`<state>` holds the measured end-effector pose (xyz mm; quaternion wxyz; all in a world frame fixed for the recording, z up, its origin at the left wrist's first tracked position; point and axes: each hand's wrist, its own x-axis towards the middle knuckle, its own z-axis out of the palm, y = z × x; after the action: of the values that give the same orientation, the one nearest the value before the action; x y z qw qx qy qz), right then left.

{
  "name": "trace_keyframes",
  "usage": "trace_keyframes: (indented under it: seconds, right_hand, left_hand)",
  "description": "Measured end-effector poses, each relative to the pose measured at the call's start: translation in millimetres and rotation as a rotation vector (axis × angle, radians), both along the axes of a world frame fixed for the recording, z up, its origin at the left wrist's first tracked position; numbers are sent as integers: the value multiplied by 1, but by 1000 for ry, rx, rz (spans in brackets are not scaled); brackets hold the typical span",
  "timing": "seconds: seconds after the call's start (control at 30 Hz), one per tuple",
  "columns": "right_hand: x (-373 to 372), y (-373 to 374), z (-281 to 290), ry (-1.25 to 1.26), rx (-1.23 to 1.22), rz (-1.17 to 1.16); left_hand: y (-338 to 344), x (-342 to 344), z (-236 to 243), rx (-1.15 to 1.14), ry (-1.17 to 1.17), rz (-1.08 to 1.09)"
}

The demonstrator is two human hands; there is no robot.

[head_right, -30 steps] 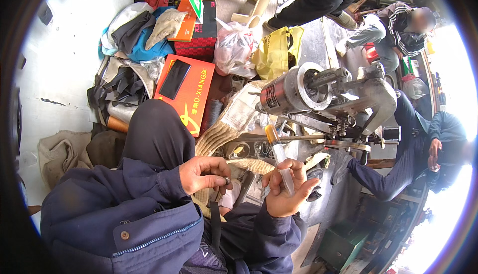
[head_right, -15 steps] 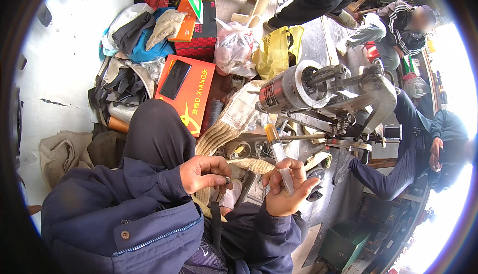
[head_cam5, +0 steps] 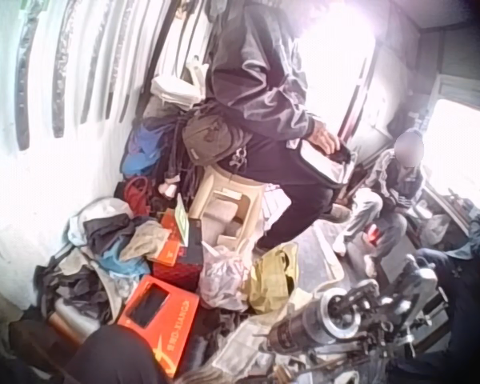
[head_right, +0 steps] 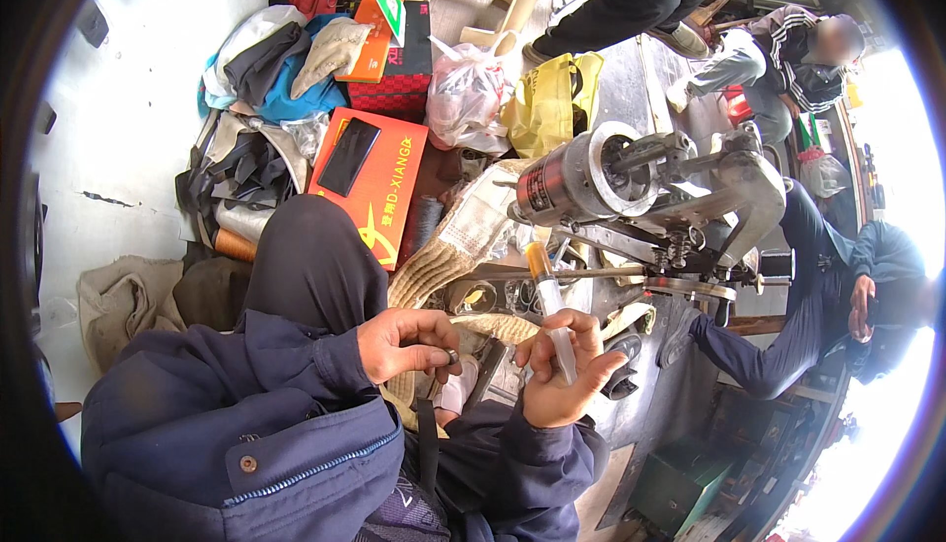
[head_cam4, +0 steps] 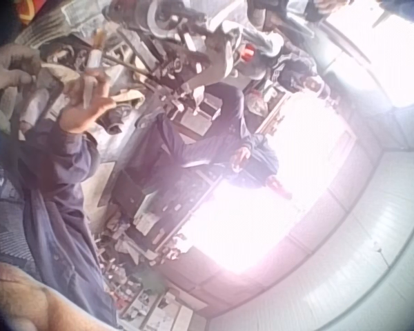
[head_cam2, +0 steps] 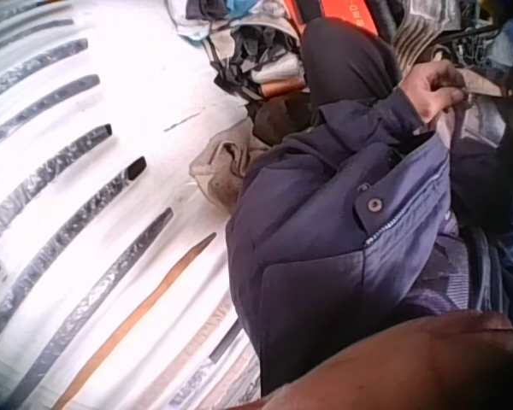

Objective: The person sits on the floor and uses a sewing machine to stitch a beige fabric strap. They thread a needle, position the strap under the presser foot, and operate the machine to sew along the strap's length.

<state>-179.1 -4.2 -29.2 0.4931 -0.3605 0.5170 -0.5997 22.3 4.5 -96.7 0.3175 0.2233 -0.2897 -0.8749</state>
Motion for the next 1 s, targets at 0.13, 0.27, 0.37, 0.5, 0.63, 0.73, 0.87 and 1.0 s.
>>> trace_keyframes:
  seconds: [0.13,0.27,0.37,0.5,0.63,0.73,0.87,1.0]
  right_hand:
    - [0,1,-1,43,9,-6]
    - [0,2,-1,59,14,-5]
    - [0,3,0,73,16,-9]
    - [-1,3,0,64,18,-26]
    - [-2,3,-1,73,20,-24]
    - [-2,4,-1,72,19,-22]
    - [-1,4,-1,82,7,-29]
    - [-1,4,-1,67,-9,-34]
  left_hand:
    - [0,1,1,6,-16,-8]
    - [0,1,2,17,-29,-20]
    - [0,0,2,21,-14,2]
    - [0,0,1,20,-10,-12]
    - [1,-2,1,14,-5,12]
    - [1,-1,1,18,-6,14]
    - [1,-1,2,7,-10,11]
    - [1,-2,2,27,-14,-6]
